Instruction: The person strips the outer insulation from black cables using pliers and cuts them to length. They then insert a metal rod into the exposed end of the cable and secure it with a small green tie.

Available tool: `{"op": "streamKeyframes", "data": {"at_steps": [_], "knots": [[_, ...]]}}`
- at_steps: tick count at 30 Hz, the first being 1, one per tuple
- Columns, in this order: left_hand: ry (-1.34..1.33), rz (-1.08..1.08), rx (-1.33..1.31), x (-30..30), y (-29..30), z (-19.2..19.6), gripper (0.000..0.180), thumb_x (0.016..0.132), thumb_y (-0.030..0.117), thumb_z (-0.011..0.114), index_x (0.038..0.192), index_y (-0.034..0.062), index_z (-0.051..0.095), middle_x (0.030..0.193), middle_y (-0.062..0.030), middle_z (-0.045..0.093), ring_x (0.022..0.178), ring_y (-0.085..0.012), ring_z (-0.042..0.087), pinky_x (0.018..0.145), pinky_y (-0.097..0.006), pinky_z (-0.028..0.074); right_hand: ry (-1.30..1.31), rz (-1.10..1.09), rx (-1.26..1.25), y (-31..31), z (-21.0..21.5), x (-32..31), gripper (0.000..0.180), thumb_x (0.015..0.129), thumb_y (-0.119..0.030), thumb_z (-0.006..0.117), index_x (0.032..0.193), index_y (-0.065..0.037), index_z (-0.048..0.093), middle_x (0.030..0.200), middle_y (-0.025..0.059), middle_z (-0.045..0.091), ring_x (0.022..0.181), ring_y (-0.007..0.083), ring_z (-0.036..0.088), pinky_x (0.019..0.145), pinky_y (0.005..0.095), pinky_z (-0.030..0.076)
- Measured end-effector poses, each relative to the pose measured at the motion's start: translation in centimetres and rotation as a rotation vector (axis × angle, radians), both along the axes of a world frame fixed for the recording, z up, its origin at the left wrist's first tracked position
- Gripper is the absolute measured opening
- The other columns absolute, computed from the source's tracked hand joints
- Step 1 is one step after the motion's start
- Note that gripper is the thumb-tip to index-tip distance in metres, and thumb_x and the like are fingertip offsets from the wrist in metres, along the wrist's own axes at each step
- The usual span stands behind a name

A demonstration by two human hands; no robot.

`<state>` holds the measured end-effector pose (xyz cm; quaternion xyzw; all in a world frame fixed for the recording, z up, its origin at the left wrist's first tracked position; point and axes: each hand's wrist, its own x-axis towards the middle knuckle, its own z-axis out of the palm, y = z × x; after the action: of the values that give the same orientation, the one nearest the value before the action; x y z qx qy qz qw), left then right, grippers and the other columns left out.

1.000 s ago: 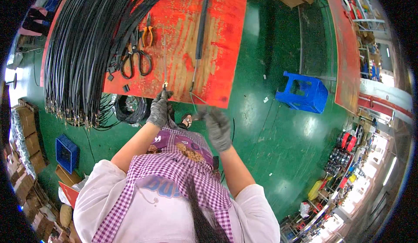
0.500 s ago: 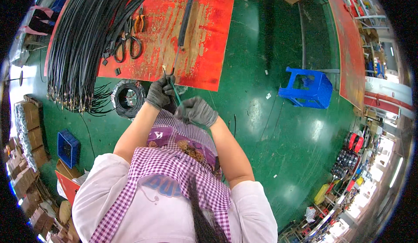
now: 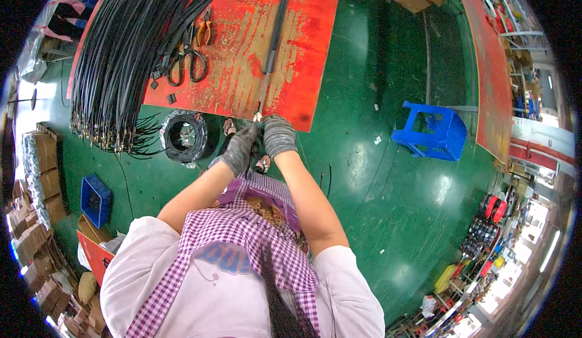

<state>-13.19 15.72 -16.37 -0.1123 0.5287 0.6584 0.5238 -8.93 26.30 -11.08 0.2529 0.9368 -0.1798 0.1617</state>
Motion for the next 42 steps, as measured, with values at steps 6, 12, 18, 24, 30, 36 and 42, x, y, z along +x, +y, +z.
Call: {"op": "streamKeyframes", "data": {"at_steps": [6, 12, 18, 24, 30, 36, 42], "knots": [[0.358, -0.274, -0.245, -5.0, 0.8, -1.7, 0.031, 0.082, 0.026, 0.043, 0.106, 0.0061, 0.045, 0.091, -0.0053, 0.054, 0.079, -0.0112, 0.05, 0.068, -0.023, 0.04, 0.336, 0.076, -0.003, -0.6, 2.0, -2.3, 0.025, 0.061, -0.02, 0.061, 0.084, -0.01, 0.056, 0.082, 0.0111, 0.055, 0.083, 0.0273, 0.05, 0.076, 0.0359, 0.038], [0.132, -0.382, -0.226, -8.4, 2.8, -3.9, 0.026, 0.081, 0.028, 0.041, 0.094, 0.0072, 0.05, 0.07, -0.0046, 0.052, 0.058, -0.0132, 0.048, 0.048, -0.025, 0.038, 0.684, -0.28, -0.628, 0.7, 1.2, -4.3, 0.017, 0.073, -0.019, 0.056, 0.076, -0.002, 0.055, 0.069, 0.0067, 0.056, 0.063, 0.0195, 0.05, 0.062, 0.0283, 0.041], [0.056, -0.389, -0.214, -10.3, 2.0, -3.5, 0.02, 0.083, 0.025, 0.04, 0.092, 0.0092, 0.05, 0.065, 0.0007, 0.048, 0.044, -0.0095, 0.037, 0.038, -0.024, 0.03, 0.773, -0.781, -1.198, 0.0, -0.8, -6.5, 0.022, 0.079, -0.023, 0.05, 0.075, -0.001, 0.054, 0.058, 0.0006, 0.048, 0.052, 0.0068, 0.043, 0.048, 0.0208, 0.035], [0.904, -0.636, -0.084, -11.7, -5.1, -8.6, 0.021, 0.084, 0.017, 0.037, 0.101, 0.0072, 0.045, 0.07, -0.0006, 0.048, 0.06, -0.0094, 0.047, 0.052, -0.022, 0.04, 0.671, -0.912, -1.787, 0.4, -0.6, -8.9, 0.035, 0.078, -0.019, 0.05, 0.105, 0.003, 0.045, 0.079, 0.0067, 0.053, 0.058, 0.0093, 0.046, 0.052, 0.0211, 0.039], [0.649, -0.861, -0.201, -15.9, -9.3, 2.5, 0.029, 0.078, 0.015, 0.049, 0.105, 0.0055, 0.044, 0.081, -0.0019, 0.049, 0.068, -0.0129, 0.05, 0.061, -0.022, 0.043, 0.546, -0.855, -1.615, 1.4, -2.1, -9.2, 0.043, 0.074, -0.013, 0.056, 0.112, 0.002, 0.041, 0.099, 0.0152, 0.052, 0.07, 0.0122, 0.053, 0.06, 0.0204, 0.045], [0.582, -0.472, -0.026, -14.7, -13.9, -0.4, 0.021, 0.08, 0.021, 0.05, 0.093, 0.0048, 0.052, 0.067, 0.0016, 0.05, 0.055, -0.0077, 0.045, 0.047, -0.021, 0.036, 0.561, -0.901, -1.008, 0.0, -5.5, -10.5, 0.033, 0.071, -0.005, 0.059, 0.102, 0.003, 0.05, 0.088, 0.0096, 0.057, 0.076, 0.0131, 0.055, 0.066, 0.0238, 0.046], [-0.154, -0.579, -0.176, -15.1, -13.6, 3.0, 0.016, 0.081, 0.02, 0.045, 0.074, 0.0073, 0.05, 0.056, 0.0022, 0.042, 0.049, -0.0071, 0.037, 0.044, -0.021, 0.031, 0.654, -0.843, -1.1, 0.0, -5.4, -9.6, 0.035, 0.069, -0.006, 0.06, 0.102, 0.001, 0.051, 0.089, 0.0093, 0.057, 0.079, 0.0143, 0.054, 0.071, 0.0257, 0.045]]}}
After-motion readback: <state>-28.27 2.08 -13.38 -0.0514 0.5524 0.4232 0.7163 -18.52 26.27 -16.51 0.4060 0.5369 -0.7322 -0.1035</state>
